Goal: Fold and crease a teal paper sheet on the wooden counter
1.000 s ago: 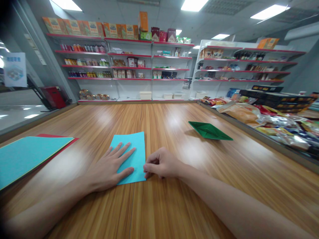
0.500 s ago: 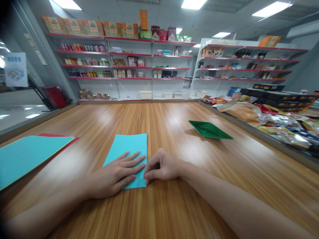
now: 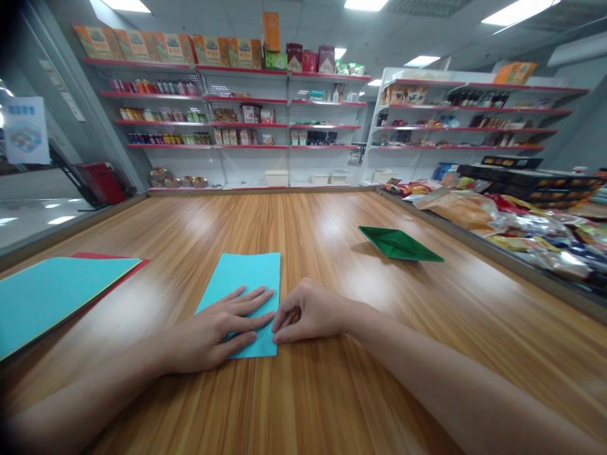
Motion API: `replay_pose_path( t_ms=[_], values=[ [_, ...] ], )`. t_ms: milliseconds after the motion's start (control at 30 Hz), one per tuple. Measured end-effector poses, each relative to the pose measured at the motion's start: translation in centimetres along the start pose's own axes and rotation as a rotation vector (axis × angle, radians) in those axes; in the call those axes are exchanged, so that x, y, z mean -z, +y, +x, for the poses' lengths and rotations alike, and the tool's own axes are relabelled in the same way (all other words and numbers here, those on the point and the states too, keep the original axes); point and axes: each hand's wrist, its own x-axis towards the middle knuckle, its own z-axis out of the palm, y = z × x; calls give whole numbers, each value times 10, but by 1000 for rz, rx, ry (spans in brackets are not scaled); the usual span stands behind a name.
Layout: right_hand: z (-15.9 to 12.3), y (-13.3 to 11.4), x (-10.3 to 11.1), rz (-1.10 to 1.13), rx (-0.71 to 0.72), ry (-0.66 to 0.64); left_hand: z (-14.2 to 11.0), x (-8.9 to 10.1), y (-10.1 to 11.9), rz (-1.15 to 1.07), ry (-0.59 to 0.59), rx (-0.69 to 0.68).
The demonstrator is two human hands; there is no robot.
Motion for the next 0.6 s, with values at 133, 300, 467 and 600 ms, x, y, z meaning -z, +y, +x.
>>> replay_pose_path(
  t_ms=[133,300,467,600],
  values=[
    [1,3,0,10,-37,20,0,1,1,10,-10,3],
    [4,4,4,20,-61,52,1,1,0,4,-17,1],
    [6,6,6,8,-90,109,1,0,-2,-13,-6,-14],
    [7,8,7,-21,-85,139,1,0,-2,-45,24,-27]
  ],
)
